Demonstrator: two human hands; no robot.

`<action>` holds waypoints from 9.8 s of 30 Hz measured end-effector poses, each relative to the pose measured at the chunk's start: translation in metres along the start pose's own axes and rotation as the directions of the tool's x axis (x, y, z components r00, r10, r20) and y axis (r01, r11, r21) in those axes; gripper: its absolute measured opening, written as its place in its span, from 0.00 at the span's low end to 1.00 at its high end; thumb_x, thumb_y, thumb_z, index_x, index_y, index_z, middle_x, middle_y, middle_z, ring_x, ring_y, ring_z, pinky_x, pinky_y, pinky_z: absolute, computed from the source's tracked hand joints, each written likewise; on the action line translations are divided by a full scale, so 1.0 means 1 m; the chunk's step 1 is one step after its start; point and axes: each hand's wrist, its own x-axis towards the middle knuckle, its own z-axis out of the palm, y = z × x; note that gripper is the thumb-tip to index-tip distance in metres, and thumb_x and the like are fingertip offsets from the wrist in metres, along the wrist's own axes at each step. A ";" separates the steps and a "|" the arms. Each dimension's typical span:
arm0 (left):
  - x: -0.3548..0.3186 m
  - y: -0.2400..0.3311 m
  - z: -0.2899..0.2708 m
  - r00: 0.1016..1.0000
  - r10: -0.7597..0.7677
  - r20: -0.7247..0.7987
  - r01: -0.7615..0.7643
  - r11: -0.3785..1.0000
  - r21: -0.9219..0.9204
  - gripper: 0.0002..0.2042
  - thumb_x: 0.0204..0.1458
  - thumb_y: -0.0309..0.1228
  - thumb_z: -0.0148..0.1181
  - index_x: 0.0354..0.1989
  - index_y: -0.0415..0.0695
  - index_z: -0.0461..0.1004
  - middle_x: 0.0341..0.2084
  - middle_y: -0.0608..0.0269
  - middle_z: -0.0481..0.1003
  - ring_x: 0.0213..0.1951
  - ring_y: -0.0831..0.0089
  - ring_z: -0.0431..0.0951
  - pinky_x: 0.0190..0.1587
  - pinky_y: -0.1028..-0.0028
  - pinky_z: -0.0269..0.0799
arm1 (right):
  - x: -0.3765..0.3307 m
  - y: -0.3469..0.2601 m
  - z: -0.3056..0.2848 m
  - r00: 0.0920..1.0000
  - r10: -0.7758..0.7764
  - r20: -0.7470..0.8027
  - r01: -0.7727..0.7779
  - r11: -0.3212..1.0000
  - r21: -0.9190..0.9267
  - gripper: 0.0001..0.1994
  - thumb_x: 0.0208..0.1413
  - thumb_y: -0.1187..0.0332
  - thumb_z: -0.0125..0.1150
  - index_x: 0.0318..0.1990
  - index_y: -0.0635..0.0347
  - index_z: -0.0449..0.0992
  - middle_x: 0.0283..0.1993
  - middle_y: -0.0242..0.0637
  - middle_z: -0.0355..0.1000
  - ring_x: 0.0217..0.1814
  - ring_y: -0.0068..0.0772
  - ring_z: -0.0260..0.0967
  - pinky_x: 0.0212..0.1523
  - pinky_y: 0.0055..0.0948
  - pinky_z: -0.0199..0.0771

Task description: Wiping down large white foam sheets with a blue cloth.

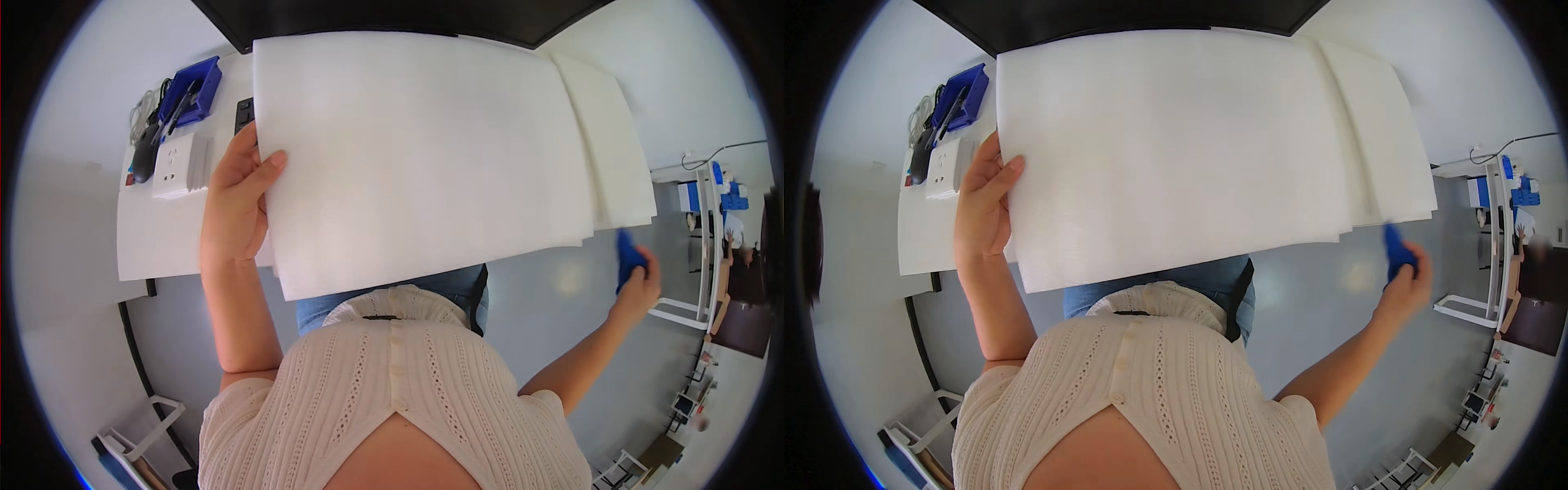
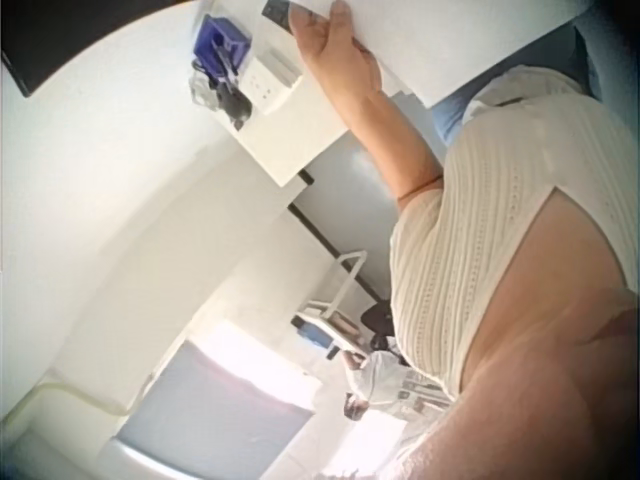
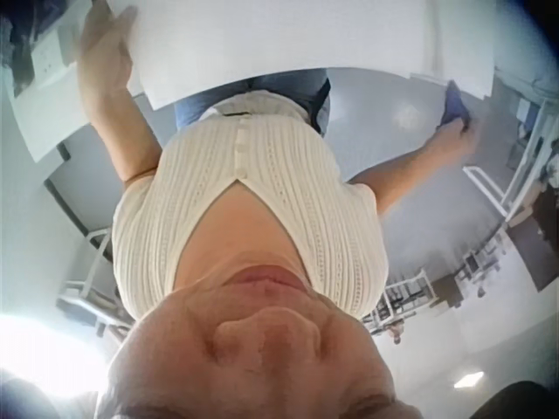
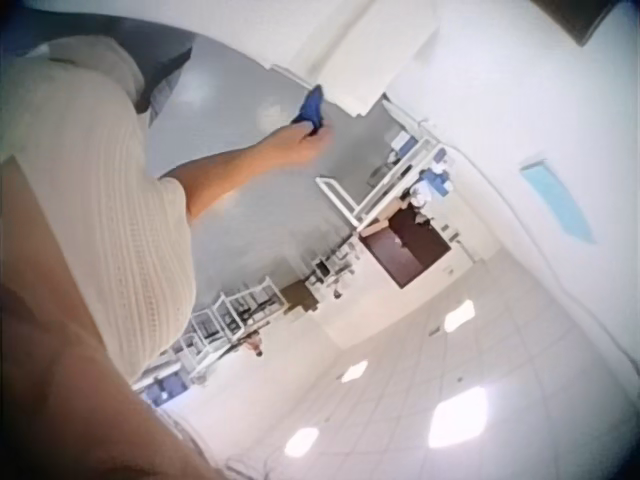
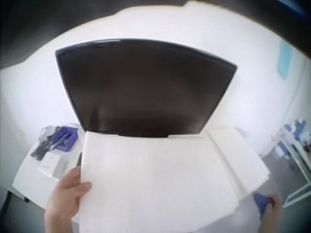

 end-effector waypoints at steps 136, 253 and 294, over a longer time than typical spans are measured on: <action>-0.005 0.002 -0.011 0.996 -0.022 0.090 0.031 0.994 -0.105 0.33 0.48 0.09 0.55 0.67 0.29 0.58 0.58 0.46 0.72 0.61 0.62 0.72 0.63 0.67 0.68 | 0.116 -0.062 0.114 0.952 -0.204 0.231 0.137 0.951 0.276 0.21 0.56 0.80 0.51 0.58 0.55 0.77 0.57 0.44 0.76 0.58 0.46 0.73 0.63 0.35 0.67; -0.018 0.024 0.064 0.728 0.065 0.683 -0.662 -0.194 0.724 0.32 0.39 0.51 0.69 0.58 0.59 0.77 0.49 0.55 0.67 0.56 0.52 0.66 0.58 0.55 0.61 | 0.029 -0.115 0.045 0.439 -0.810 0.389 0.758 0.566 0.324 0.24 0.48 0.85 0.52 0.48 0.47 0.83 0.57 0.32 0.75 0.61 0.45 0.68 0.62 0.38 0.70; -0.007 0.018 0.035 0.643 0.181 0.745 -0.757 0.001 0.653 0.26 0.50 0.36 0.65 0.61 0.52 0.74 0.51 0.55 0.70 0.57 0.57 0.68 0.63 0.60 0.58 | -0.053 -0.076 -0.009 0.790 -0.564 0.239 0.452 0.800 0.395 0.21 0.42 0.85 0.52 0.42 0.56 0.83 0.46 0.41 0.77 0.50 0.44 0.72 0.54 0.36 0.73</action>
